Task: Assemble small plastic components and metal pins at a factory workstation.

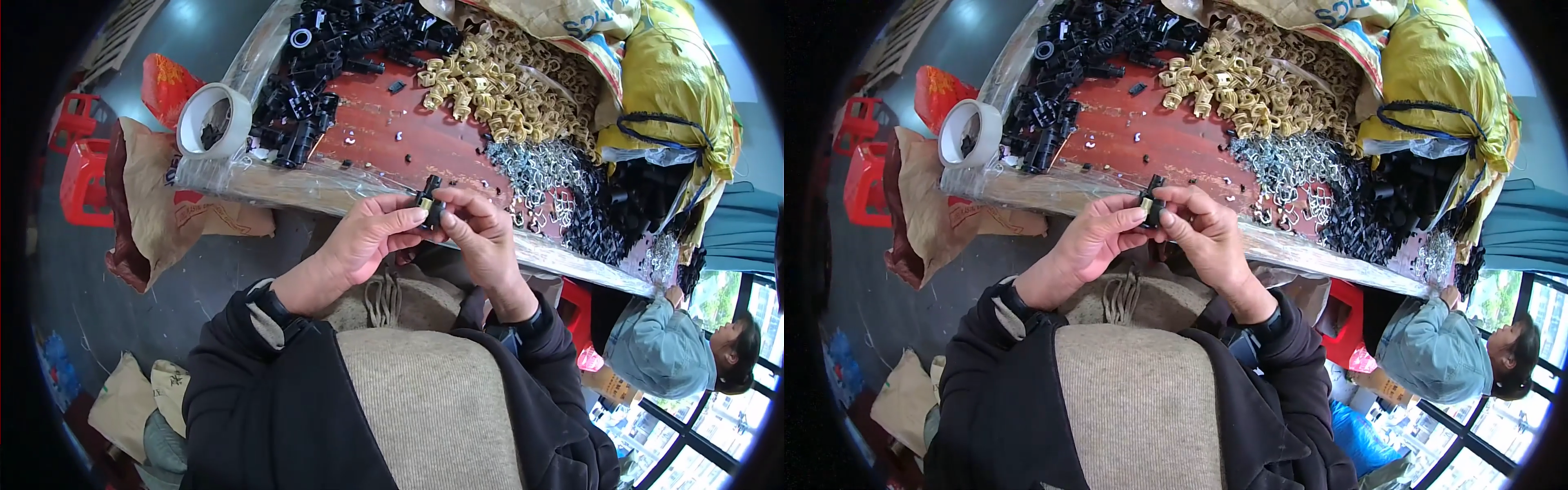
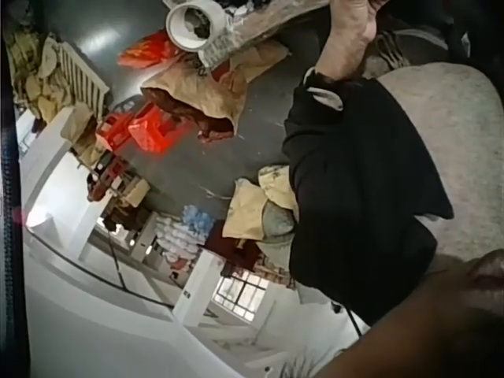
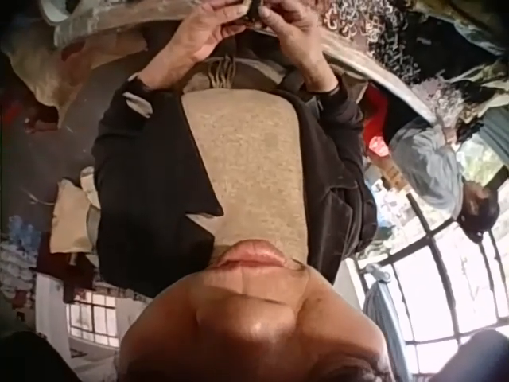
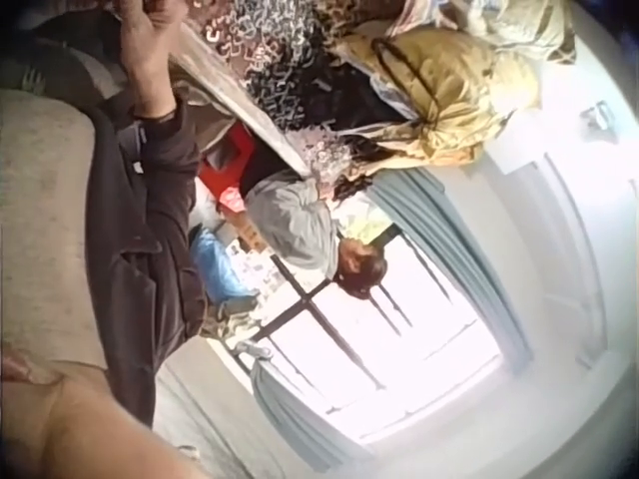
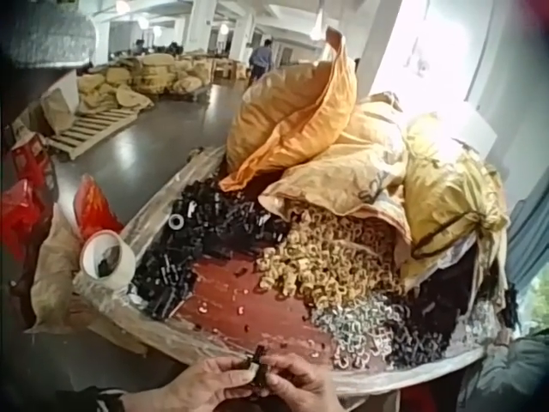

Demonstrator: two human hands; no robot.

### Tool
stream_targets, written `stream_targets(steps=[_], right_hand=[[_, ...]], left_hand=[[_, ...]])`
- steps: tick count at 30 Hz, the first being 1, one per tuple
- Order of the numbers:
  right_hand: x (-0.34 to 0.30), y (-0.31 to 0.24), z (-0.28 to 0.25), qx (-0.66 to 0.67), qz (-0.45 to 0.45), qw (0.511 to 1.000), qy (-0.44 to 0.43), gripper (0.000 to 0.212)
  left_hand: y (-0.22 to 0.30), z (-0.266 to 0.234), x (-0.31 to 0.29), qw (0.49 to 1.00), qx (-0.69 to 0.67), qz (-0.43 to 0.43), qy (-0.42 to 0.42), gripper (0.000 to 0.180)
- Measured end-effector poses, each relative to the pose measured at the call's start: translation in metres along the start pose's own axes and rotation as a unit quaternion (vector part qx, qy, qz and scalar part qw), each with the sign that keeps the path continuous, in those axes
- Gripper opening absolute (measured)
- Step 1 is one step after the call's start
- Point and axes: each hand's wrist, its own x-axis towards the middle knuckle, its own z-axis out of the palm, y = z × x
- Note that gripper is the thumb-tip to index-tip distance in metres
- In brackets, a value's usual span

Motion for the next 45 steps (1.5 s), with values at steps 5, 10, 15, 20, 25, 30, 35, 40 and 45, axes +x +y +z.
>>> stream_targets(steps=[5, 10, 15, 20, 25, 30, 35, 40, 45], right_hand=[[0.001, 0.009, -0.001, -0.199, -0.113, 0.973, 0.031, 0.021], [-0.002, 0.003, -0.008, -0.36, -0.205, 0.908, 0.057, 0.021], [-0.011, 0.016, -0.02, -0.452, -0.315, 0.833, 0.053, 0.031], [-0.02, 0.015, -0.034, -0.438, -0.331, 0.834, 0.053, 0.031], [-0.024, 0.002, -0.097, -0.548, -0.318, 0.761, 0.14, 0.032], [-0.034, -0.031, -0.234, -0.735, -0.174, 0.573, 0.319, 0.028], [-0.036, -0.037, -0.316, -0.833, -0.053, 0.456, 0.307, 0.037], [-0.027, -0.043, -0.333, -0.852, -0.043, 0.462, 0.244, 0.044], [-0.025, -0.053, -0.303, -0.836, -0.051, 0.499, 0.222, 0.045]], left_hand=[[-0.002, -0.001, 0.001, 1.0, 0.008, -0.006, 0.013, 0.021], [-0.007, -0.002, 0.004, 0.998, 0.048, -0.033, 0.023, 0.022], [-0.015, 0.004, 0.006, 0.991, 0.116, -0.071, 0.006, 0.023], [-0.015, 0.009, 0.015, 0.988, 0.125, -0.094, 0.006, 0.024], [-0.015, 0.004, 0.021, 0.986, 0.162, -0.049, -0.008, 0.024], [-0.016, 0.008, 0.025, 0.984, 0.171, -0.055, -0.013, 0.024], [-0.016, 0.019, 0.026, 0.984, 0.167, -0.069, -0.004, 0.024], [-0.014, 0.02, 0.025, 0.985, 0.156, -0.076, 0.002, 0.026], [-0.014, 0.011, 0.022, 0.987, 0.14, -0.072, 0.01, 0.027]])
